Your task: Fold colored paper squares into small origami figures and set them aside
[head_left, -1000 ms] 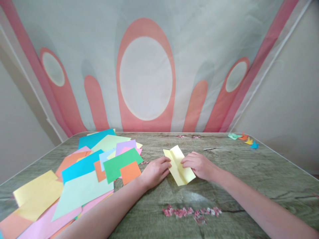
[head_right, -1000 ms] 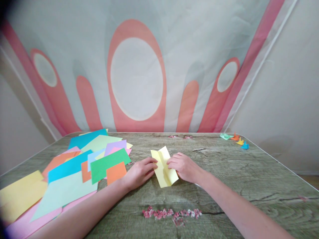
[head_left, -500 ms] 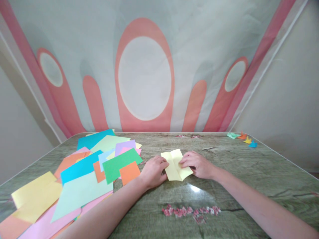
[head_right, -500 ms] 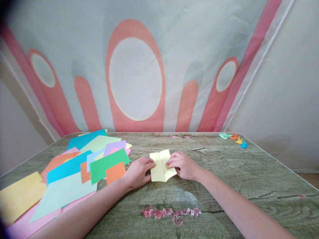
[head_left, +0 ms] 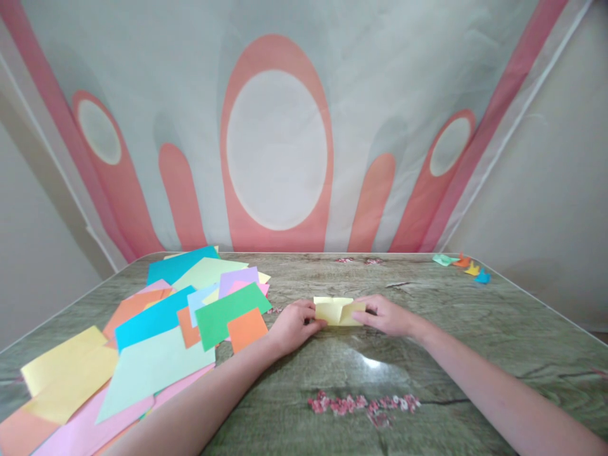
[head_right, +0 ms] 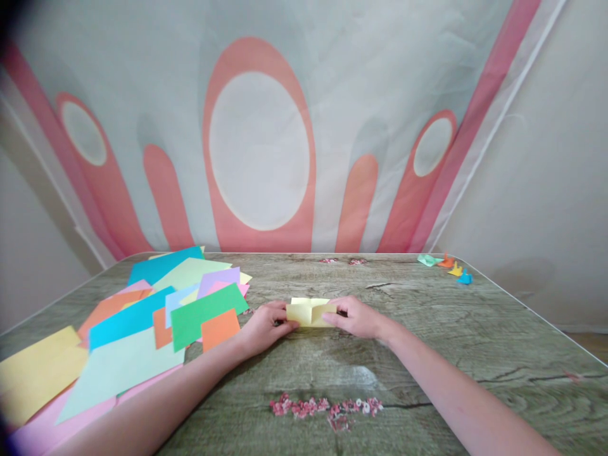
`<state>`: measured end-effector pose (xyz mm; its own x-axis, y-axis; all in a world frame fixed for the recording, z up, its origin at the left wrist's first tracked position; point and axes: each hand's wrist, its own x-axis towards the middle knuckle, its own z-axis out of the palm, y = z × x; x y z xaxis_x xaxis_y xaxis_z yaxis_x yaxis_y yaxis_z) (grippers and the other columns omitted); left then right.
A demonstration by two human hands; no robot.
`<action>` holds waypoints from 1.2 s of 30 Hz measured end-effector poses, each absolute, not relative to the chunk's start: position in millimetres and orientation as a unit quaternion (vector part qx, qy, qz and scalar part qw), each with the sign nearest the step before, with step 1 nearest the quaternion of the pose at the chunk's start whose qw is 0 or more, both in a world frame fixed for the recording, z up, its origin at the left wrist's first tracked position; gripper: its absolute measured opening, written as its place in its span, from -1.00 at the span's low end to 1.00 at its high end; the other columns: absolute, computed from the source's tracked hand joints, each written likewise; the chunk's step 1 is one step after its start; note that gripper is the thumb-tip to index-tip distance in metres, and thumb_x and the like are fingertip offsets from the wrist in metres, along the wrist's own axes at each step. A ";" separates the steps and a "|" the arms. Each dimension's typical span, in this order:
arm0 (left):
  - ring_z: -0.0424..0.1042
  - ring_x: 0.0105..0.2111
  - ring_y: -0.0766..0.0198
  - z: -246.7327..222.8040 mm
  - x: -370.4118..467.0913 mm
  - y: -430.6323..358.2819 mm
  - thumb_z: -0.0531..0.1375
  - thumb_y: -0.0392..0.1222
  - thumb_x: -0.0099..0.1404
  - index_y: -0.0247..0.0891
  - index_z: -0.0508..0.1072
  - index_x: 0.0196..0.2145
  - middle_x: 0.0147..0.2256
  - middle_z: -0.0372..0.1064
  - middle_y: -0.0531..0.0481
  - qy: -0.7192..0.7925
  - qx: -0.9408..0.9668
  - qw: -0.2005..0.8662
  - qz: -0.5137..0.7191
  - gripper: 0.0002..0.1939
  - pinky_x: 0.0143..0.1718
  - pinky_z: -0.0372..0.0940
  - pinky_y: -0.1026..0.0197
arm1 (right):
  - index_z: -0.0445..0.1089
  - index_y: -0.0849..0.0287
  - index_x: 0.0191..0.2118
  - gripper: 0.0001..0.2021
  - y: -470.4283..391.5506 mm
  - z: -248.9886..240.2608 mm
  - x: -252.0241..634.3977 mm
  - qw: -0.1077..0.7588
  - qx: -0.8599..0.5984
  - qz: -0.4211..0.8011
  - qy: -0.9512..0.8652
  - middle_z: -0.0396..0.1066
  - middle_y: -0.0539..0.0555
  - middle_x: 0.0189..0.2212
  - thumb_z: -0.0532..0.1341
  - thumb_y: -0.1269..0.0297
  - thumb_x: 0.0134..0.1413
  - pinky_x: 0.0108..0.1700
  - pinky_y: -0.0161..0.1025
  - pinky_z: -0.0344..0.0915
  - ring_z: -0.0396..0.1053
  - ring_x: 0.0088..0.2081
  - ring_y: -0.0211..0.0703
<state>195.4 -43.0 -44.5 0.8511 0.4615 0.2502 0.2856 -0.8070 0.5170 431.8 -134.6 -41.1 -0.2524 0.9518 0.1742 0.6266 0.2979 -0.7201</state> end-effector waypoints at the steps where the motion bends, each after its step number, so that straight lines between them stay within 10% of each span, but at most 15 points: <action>1: 0.34 -0.33 0.30 -43.3 195.7 -43.3 0.08 -0.14 0.25 -0.27 0.43 -0.55 -0.40 0.38 0.02 0.206 0.929 0.243 0.187 -0.72 -0.26 0.18 0.31 | 0.40 0.22 -0.46 -0.66 -132.8 -42.3 432.4 0.310 -0.535 0.269 -0.738 0.39 0.03 -0.44 0.05 0.10 0.13 -0.35 -0.31 0.24 0.32 -0.40 -0.20; 8: 0.27 -0.50 0.33 -44.3 196.5 -43.7 0.01 -0.11 0.28 -0.29 0.34 -0.58 -0.55 0.29 0.05 0.284 0.908 0.243 0.188 -0.66 -0.45 0.11 0.32 | 0.28 0.21 -0.58 -0.65 -125.0 -53.2 428.5 0.334 -0.595 0.189 -0.706 0.30 0.04 -0.44 0.04 0.15 0.14 -0.34 -0.31 0.16 0.25 -0.42 -0.24; 12: 0.31 -0.48 0.31 -49.4 196.6 -42.9 0.04 -0.12 0.25 -0.26 0.37 -0.26 -0.47 0.34 0.05 0.314 0.883 0.280 0.209 -0.79 -0.43 0.17 0.30 | 0.21 0.19 -0.61 -0.68 -124.5 -58.7 422.3 0.325 -0.627 0.140 -0.694 0.25 0.00 -0.51 0.04 0.21 0.12 -0.42 -0.33 0.10 0.21 -0.47 -0.27; 15: 0.35 -0.33 0.24 -44.4 196.0 -48.5 0.10 -0.13 0.22 -0.25 0.16 0.04 -0.26 0.35 -0.04 0.324 0.877 0.233 0.268 -0.56 -0.28 0.24 0.20 | 0.16 0.18 -0.63 -0.70 -123.8 -59.6 418.9 0.315 -0.644 0.117 -0.688 0.22 -0.02 -0.55 0.06 0.24 0.09 -0.43 -0.33 0.07 0.20 -0.49 -0.27; 28: -0.11 0.21 0.11 -33.5 198.2 -82.1 -0.13 0.14 0.31 -0.26 0.01 0.19 0.18 0.01 -0.13 0.124 0.986 0.066 0.092 -0.40 0.20 -0.23 0.01 | 0.15 0.16 -0.64 -0.74 -119.8 -57.7 418.0 0.310 -0.641 0.101 -0.695 0.22 -0.03 -0.60 0.09 0.27 0.01 -0.43 -0.31 0.11 0.19 -0.51 -0.27; 36: -0.16 0.22 0.09 -38.7 197.4 -78.2 -0.17 0.17 0.31 -0.28 -0.08 0.23 0.22 -0.10 -0.15 0.113 0.987 0.094 0.061 -0.34 0.21 -0.26 0.01 | 0.28 0.18 -0.18 -0.71 -120.7 -68.9 422.7 0.344 -0.665 0.135 -0.648 0.32 -0.04 -0.49 0.20 0.30 -0.10 -0.37 -0.29 0.22 0.27 -0.47 -0.25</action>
